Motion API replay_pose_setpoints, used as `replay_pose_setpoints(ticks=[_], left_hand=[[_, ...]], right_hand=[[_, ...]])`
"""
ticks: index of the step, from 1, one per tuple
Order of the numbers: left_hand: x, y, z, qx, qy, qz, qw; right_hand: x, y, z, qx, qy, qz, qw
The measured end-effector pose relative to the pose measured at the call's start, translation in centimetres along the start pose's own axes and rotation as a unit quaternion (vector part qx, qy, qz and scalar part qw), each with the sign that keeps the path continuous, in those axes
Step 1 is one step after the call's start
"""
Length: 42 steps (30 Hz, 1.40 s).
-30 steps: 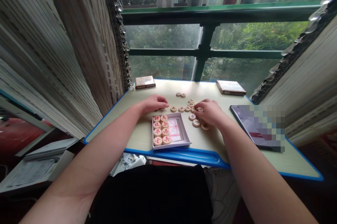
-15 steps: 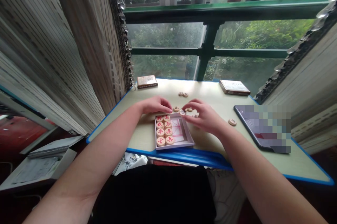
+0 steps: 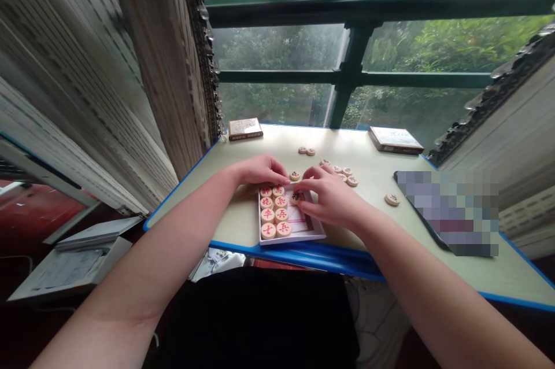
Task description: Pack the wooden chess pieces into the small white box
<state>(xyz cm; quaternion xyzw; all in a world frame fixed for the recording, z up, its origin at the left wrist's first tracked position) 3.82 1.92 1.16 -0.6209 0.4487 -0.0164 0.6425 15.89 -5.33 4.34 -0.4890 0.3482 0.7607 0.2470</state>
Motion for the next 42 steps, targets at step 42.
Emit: replay_pose_setpoints(ticks=[42], left_hand=[[0.1, -0.1, 0.0, -0.006, 0.011, -0.022, 1.0]], right_hand=[[0.2, -0.6, 0.2, 0.087, -0.044, -0.096, 0.991]])
Point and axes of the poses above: each hand's wrist, its own z-axis towards the middle knuckle, its own x-axis out of the palm, y = z × x, the point moved 7 cm from there along z, towards the middle knuckle, and after that the axes turned 3 degrees about z, right-handed, at the moved point
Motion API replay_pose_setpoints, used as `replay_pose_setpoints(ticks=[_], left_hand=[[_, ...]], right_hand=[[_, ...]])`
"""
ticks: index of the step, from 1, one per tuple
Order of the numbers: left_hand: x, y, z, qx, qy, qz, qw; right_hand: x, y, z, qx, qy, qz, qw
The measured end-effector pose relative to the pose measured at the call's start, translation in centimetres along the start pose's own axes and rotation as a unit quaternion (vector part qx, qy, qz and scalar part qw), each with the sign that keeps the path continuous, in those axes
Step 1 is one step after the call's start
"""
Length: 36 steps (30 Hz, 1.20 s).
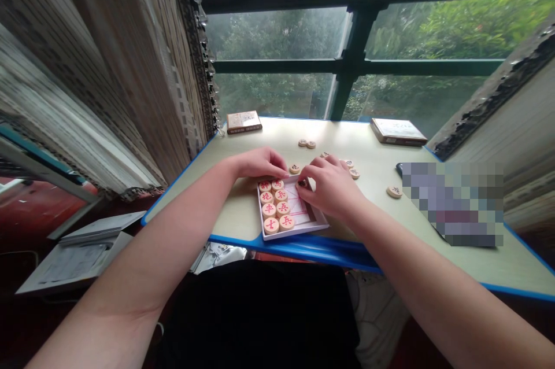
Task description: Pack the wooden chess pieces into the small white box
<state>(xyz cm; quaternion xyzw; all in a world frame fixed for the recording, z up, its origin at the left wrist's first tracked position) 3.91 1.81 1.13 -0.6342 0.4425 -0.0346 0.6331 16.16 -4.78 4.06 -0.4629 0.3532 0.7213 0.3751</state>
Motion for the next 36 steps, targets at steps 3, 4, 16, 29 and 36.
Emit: replay_pose_setpoints(ticks=[3, 4, 16, 29, 36], left_hand=[[-0.2, -0.1, 0.0, 0.003, -0.011, 0.016, 1.0], [-0.3, -0.2, 0.0, 0.007, -0.016, 0.023, 1.0], [-0.4, 0.1, 0.6, 0.021, -0.072, 0.031, 0.997], [-0.4, 0.1, 1.0, 0.041, -0.12, -0.02, 0.992], [0.1, -0.4, 0.9, 0.042, -0.109, -0.061, 0.991]], right_hand=[[0.1, -0.2, 0.0, 0.019, 0.0, 0.015, 1.0], [0.0, -0.2, 0.0, 0.023, 0.0, 0.017, 1.0], [-2.0, -1.8, 0.0, 0.052, -0.118, 0.04, 0.991], [-0.3, -1.6, -0.1, -0.001, 0.004, 0.087, 0.996], [-0.1, -1.0, 0.0, 0.0, 0.013, 0.06, 0.998]])
Point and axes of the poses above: each hand's wrist, its own z-axis towards the middle knuckle, its own x-axis out of the palm, y = z × x, the point moved 7 cm from there along z, towards the middle knuckle, and after that the axes turned 3 degrees about z, right-handed, at the moved point
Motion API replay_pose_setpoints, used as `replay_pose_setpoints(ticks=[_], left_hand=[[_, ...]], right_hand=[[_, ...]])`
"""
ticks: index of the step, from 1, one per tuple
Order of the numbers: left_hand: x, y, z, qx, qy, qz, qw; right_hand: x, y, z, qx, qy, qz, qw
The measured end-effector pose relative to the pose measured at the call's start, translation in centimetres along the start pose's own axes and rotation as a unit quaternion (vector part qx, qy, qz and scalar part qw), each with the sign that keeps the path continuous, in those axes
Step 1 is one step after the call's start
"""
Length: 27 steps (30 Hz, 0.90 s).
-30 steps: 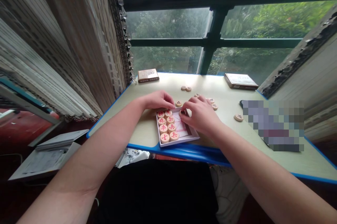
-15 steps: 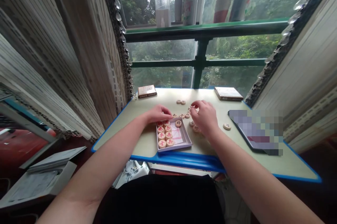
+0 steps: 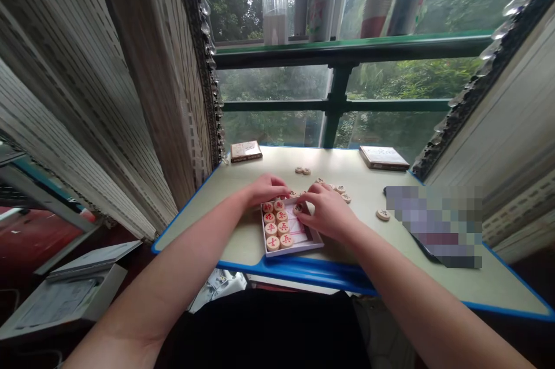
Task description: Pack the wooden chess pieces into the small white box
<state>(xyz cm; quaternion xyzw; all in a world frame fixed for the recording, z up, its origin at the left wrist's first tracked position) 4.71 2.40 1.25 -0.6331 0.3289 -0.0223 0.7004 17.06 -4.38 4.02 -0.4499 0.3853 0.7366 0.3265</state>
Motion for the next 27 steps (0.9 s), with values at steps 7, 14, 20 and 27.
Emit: replay_pose_setpoints(ticks=[7, 14, 20, 27], left_hand=[[-1.7, 0.0, 0.7, 0.049, -0.091, 0.12, 0.987], [-1.2, 0.0, 1.2, 0.122, -0.033, 0.177, 0.976], [-1.3, 0.3, 1.3, 0.109, -0.041, 0.212, 0.97], [-1.6, 0.2, 0.7, 0.08, -0.043, 0.241, 0.966]], right_hand=[[-1.9, -2.1, 0.5, 0.05, -0.061, 0.094, 0.992], [-2.4, -6.3, 0.2, 0.144, -0.049, 0.025, 0.988], [-1.3, -5.2, 0.0, 0.126, -0.015, 0.022, 0.992], [-0.5, -4.0, 0.2, 0.097, -0.005, -0.006, 0.995]])
Point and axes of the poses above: each hand's wrist, its own z-axis towards the middle knuckle, its own x-axis out of the palm, y = z × x, the point moved 7 cm from there along z, towards the middle knuckle, and after that the axes turned 3 degrees about z, right-handed, at the moved point
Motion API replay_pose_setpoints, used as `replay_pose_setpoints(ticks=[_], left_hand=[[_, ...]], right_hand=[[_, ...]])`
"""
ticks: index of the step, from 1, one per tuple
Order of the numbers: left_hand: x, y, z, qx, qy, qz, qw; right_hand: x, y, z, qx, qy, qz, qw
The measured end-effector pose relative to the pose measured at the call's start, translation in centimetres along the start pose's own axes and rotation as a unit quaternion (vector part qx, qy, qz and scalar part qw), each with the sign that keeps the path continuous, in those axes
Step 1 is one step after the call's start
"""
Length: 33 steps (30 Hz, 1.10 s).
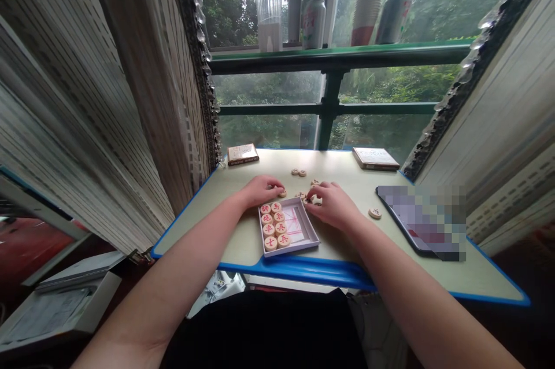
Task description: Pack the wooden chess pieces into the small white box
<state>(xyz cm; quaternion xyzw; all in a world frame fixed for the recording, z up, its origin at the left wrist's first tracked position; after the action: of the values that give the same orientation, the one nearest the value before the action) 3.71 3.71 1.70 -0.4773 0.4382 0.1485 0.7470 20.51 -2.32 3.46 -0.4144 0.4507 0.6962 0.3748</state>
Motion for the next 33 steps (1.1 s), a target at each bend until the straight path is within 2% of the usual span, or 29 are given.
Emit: replay_pose_setpoints(ticks=[3, 7, 11, 13, 15, 19, 23, 28, 33], left_hand=[[0.5, -0.2, -0.2, -0.012, 0.026, -0.049, 0.998], [1.0, -0.1, -0.4, -0.04, 0.045, -0.131, 0.99], [0.9, -0.3, -0.4, -0.05, 0.042, -0.187, 0.98], [0.6, -0.2, -0.5, -0.066, 0.036, -0.236, 0.969], [0.3, 0.1, -0.6, -0.089, 0.03, -0.266, 0.959], [0.1, 0.4, -0.6, -0.094, 0.035, -0.297, 0.95], [0.4, 0.0, -0.4, -0.057, 0.063, -0.29, 0.953], [0.5, 0.5, -0.3, -0.071, 0.063, -0.3, 0.949], [0.6, 0.8, -0.3, -0.075, 0.072, -0.282, 0.954]], right_hand=[[-0.7, -0.6, 0.0, 0.008, -0.009, 0.012, 1.0], [-2.0, -2.7, 0.3, 0.079, -0.035, 0.053, 0.995], [-1.7, -2.2, 1.1, 0.015, -0.053, 0.011, 0.998], [-0.7, -1.9, 1.4, -0.01, -0.033, -0.012, 0.999], [0.0, -2.2, 1.5, -0.006, -0.017, -0.024, 1.0], [-0.1, -2.8, 1.5, 0.017, -0.034, -0.015, 0.999], [-0.1, -1.8, 1.3, -0.02, -0.009, 0.0, 1.0], [-0.3, -2.6, 1.0, 0.035, -0.009, 0.01, 0.999], [0.1, -2.8, 1.0, 0.035, 0.016, 0.001, 0.999]])
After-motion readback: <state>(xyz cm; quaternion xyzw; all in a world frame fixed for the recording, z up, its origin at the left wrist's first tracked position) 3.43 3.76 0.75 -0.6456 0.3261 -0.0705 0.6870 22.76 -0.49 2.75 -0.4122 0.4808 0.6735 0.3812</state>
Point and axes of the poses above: each hand's wrist, its own z-axis towards the middle knuckle, its own x-axis out of the palm, y = z × x, the point moved 7 cm from there along z, towards the middle knuckle, and after that the axes turned 3 degrees about z, right-handed, at the moved point
